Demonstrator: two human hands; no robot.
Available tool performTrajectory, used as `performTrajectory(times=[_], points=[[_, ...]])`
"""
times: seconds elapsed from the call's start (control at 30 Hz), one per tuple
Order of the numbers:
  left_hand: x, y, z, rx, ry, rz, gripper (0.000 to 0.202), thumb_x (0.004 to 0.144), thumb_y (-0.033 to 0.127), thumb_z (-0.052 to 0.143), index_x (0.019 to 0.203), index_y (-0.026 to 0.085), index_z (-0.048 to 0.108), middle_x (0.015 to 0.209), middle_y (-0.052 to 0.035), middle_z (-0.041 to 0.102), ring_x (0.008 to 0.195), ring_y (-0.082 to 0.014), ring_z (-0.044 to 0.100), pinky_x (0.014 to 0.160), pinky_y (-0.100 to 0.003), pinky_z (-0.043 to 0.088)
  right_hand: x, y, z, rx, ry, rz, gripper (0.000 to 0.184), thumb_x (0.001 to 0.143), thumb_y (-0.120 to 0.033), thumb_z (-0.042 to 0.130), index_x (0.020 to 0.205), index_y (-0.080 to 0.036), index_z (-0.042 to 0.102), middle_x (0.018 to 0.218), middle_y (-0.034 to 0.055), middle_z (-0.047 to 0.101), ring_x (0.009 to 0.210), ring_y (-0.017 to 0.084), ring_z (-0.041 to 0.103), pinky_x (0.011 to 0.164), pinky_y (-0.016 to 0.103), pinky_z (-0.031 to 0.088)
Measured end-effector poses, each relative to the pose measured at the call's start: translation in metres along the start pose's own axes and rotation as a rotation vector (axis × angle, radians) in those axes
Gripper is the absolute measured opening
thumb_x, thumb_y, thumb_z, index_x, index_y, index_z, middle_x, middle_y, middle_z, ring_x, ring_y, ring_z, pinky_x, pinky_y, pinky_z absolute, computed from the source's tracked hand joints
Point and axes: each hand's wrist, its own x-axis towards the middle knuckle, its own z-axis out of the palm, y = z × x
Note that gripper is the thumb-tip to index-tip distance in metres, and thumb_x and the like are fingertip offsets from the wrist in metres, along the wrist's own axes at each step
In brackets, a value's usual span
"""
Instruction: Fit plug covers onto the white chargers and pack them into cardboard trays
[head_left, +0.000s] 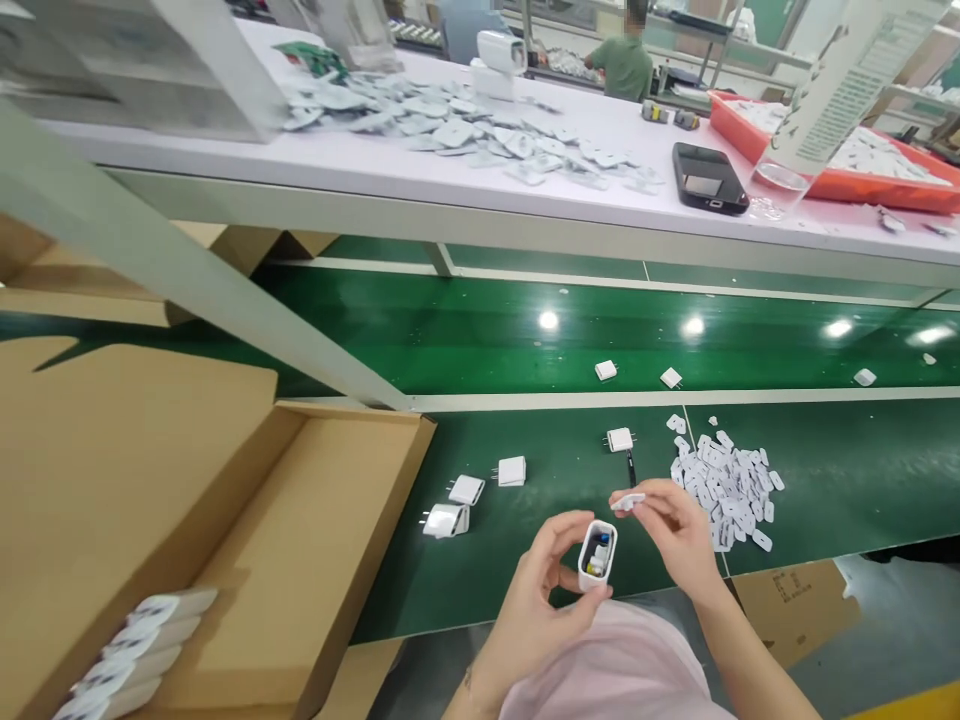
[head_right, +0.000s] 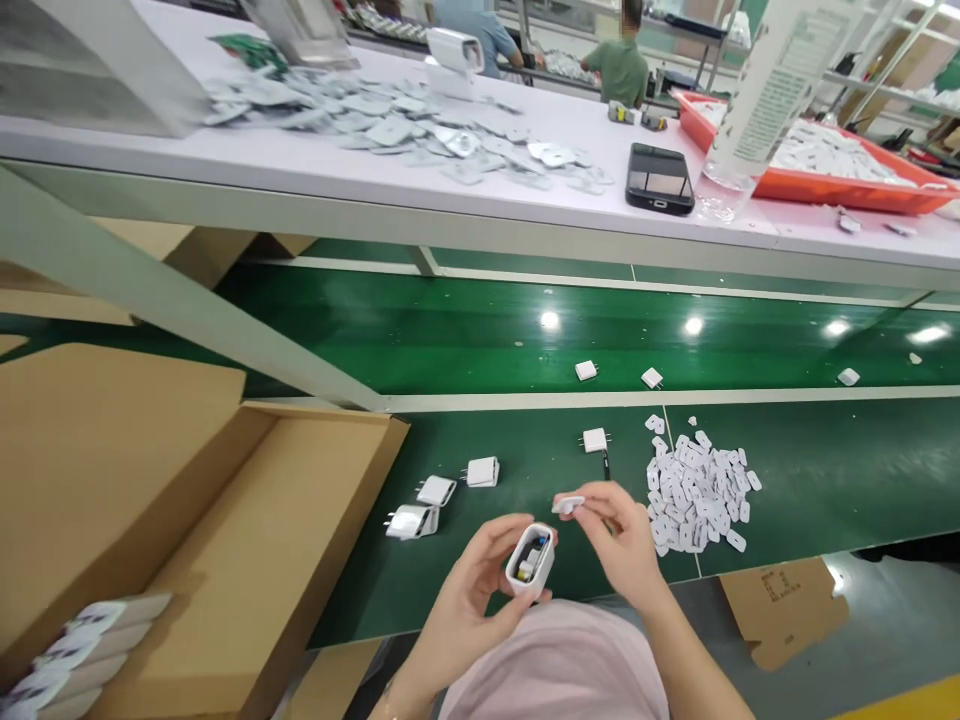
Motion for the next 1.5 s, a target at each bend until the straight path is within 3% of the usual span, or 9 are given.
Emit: performTrajectory(times=[0.13,0.2,0.37,0.57,0.87,1.07,1.3,1.4,1.5], points=[[-0.021,0.017,-0.002,0.163,0.086,0.087,0.042,0.077,0.017,0.06,0.116,0.024,0.047,0.119,-0.0086,0.058,0.065,-0.0123,0.063,0.067,-0.029,0.057,-0.002,-0.048,0.005,-0.272,-0.144,-0.655,0.04,0.085,-0.002,0.048,0.121,-0.017,0.055,0.105,0.0091,0.07,0.104,0.018,0.063,0.087,0.033,0.055],[-0.029,0.024,-0.005,0.233,0.122,0.138,0.043,0.077,0.015,0.058,0.117,0.026,0.046,0.119,-0.0075,0.058,0.064,-0.0113,0.063,0.066,-0.027,0.057,-0.002,-0.059,0.007,-0.394,-0.224,-0.817,0.045,0.084,0.002,0.048,0.128,-0.01,0.049,0.109,0.0124,0.068,0.113,0.02,0.057,0.094,0.036,0.052],[-0.042,0.027,-0.015,0.398,0.263,0.366,0.047,0.077,0.012,0.058,0.118,0.029,0.044,0.114,-0.0067,0.059,0.083,-0.0185,0.066,0.058,-0.023,0.057,-0.006,-0.069,0.012,-0.605,-0.28,-0.858,0.04,0.087,-0.001,0.044,0.127,-0.004,0.048,0.117,0.0155,0.063,0.122,0.022,0.048,0.101,0.039,0.047],[-0.045,0.036,-0.023,0.646,0.237,0.678,0.059,0.072,0.005,0.06,0.12,0.031,0.038,0.116,-0.007,0.063,0.062,-0.014,0.065,0.053,-0.022,0.056,-0.012,-0.071,0.017,-0.603,-0.282,-0.894,0.051,0.086,0.0,0.042,0.136,-0.005,0.037,0.121,0.0167,0.06,0.126,0.025,0.043,0.097,0.041,0.05],[-0.04,0.051,-0.022,0.751,0.216,0.795,0.047,0.075,0.009,0.056,0.111,0.026,0.032,0.106,-0.0098,0.066,0.059,-0.0137,0.065,0.054,-0.021,0.053,-0.018,-0.079,0.015,-0.624,-0.248,-0.865,0.056,0.084,0.001,0.042,0.139,-0.009,0.033,0.12,0.0148,0.061,0.124,0.024,0.045,0.097,0.039,0.05],[-0.04,0.059,-0.022,0.915,0.19,0.895,0.022,0.077,0.005,0.044,0.088,0.024,0.041,0.095,-0.0105,0.068,0.078,-0.0175,0.068,0.056,-0.021,0.051,-0.02,-0.088,0.016,-0.488,-0.353,-0.742,0.062,0.083,0.002,0.043,0.142,-0.015,0.029,0.126,0.0122,0.057,0.125,0.023,0.044,0.102,0.04,0.044],[-0.045,0.069,-0.018,1.121,0.168,0.982,0.022,0.076,0.003,0.038,0.066,0.021,0.044,0.097,-0.0114,0.068,0.085,-0.0181,0.067,0.054,-0.02,0.049,-0.013,-0.08,0.023,0.303,-0.344,0.173,0.032,0.092,-0.034,0.045,0.121,-0.026,0.056,0.114,0.007,0.064,0.101,0.019,0.062,0.085,0.035,0.052],[-0.044,0.065,-0.019,1.227,0.152,1.047,0.021,0.076,0.002,0.042,0.069,0.022,0.048,0.103,-0.0093,0.068,0.085,-0.0185,0.067,0.051,-0.019,0.049,-0.01,-0.075,0.028,0.47,-0.452,0.318,0.035,0.084,-0.04,0.058,0.116,-0.026,0.06,0.103,0.0047,0.067,0.094,0.018,0.062,0.081,0.031,0.05],[-0.042,0.056,-0.021,1.146,0.147,1.004,0.023,0.078,0.002,0.045,0.083,0.022,0.055,0.115,-0.0104,0.062,0.099,-0.0211,0.063,0.065,-0.025,0.054,-0.008,-0.073,0.032,0.53,-0.366,0.348,0.039,0.078,-0.039,0.066,0.115,-0.028,0.061,0.104,0.0031,0.067,0.094,0.017,0.061,0.081,0.029,0.049]])
